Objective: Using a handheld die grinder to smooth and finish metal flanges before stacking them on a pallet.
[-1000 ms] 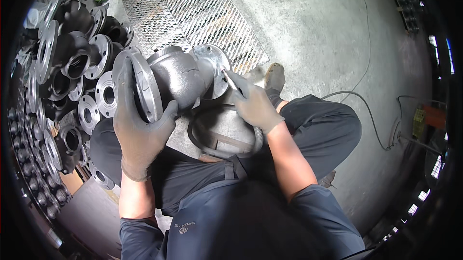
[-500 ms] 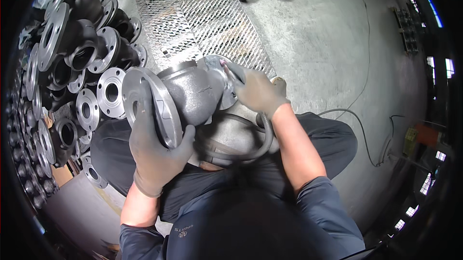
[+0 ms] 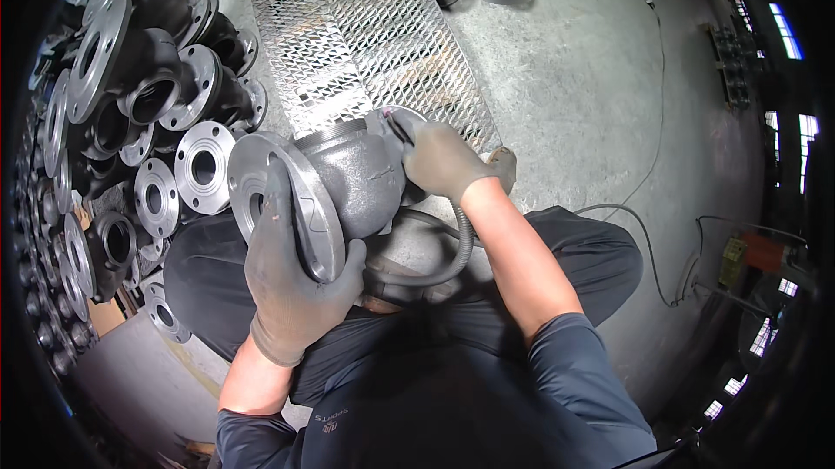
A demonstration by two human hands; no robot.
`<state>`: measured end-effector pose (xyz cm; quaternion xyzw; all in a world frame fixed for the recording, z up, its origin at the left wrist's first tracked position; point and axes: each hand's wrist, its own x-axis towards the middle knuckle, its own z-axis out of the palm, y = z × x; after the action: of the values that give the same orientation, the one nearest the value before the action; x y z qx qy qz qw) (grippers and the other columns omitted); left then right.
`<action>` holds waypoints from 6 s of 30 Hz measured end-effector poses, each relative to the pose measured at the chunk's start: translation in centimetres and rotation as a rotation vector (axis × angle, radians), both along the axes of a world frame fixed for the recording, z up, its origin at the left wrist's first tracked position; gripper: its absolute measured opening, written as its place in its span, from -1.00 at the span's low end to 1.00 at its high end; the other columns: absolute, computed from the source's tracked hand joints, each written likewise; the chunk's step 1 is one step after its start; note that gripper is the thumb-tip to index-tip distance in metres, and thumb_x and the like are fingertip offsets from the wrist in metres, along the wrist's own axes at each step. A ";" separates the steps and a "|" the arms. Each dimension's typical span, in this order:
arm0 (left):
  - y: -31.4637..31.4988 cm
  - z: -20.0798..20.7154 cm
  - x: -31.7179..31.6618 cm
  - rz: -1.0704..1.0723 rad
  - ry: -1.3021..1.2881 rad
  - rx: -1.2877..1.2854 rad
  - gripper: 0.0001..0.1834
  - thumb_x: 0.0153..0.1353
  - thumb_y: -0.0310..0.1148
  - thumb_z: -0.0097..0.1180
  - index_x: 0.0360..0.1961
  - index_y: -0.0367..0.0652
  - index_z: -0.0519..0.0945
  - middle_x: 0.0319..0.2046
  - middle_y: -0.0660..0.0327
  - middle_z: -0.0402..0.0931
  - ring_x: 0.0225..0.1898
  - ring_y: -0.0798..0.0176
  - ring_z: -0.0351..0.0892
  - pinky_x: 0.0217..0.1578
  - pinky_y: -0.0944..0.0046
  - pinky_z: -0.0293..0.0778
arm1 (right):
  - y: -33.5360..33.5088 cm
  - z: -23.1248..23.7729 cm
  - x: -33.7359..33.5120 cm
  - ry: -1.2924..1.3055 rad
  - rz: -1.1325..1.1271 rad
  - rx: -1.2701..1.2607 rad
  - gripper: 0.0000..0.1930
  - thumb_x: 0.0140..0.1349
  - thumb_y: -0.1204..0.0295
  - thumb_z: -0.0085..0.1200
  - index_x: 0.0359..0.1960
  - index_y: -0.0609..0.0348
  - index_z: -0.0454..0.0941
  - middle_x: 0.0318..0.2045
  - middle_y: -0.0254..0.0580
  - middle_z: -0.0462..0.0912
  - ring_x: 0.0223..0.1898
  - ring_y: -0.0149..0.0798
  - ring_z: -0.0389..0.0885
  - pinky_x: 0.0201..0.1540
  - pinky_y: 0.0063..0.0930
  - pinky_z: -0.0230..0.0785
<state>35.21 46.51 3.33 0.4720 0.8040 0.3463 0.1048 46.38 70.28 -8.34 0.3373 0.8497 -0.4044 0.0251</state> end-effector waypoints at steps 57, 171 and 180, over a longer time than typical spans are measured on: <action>3.5 1.5 -3.8 0.060 -0.115 0.019 0.16 0.08 -0.35 0.58 0.66 -0.40 0.19 0.55 -0.17 0.39 0.52 0.15 0.41 0.51 0.11 0.30 | -4.4 0.3 14.1 0.301 -0.387 -0.040 -0.41 0.45 0.52 0.05 0.52 0.27 0.47 -0.25 -0.01 0.80 -0.23 -0.28 0.72 -0.01 -0.36 0.55; -1.9 -1.3 -2.8 -0.172 0.324 -0.011 0.20 -0.20 -0.66 0.23 0.63 -0.48 0.16 0.22 -0.34 0.49 0.12 -0.42 0.51 0.32 -0.20 0.41 | -1.2 8.8 3.4 0.432 0.314 -0.032 -0.36 0.38 0.53 0.13 0.53 -0.10 0.52 -0.10 0.18 0.79 -0.14 0.14 0.82 0.01 -0.13 0.65; -1.8 -0.9 -2.6 -0.154 0.284 -0.044 0.26 -0.20 -0.62 0.29 0.67 -0.45 0.10 0.16 -0.30 0.52 0.18 -0.43 0.51 0.39 -0.21 0.36 | -1.4 8.8 3.7 0.473 0.332 -0.024 -0.36 0.38 0.53 0.11 0.53 -0.06 0.51 0.01 0.17 0.78 -0.05 0.17 0.82 0.09 -0.10 0.64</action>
<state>32.61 44.72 2.45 0.5740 0.7795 0.2493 0.0265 50.09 68.87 0.49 0.0894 0.8707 -0.4722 -0.1040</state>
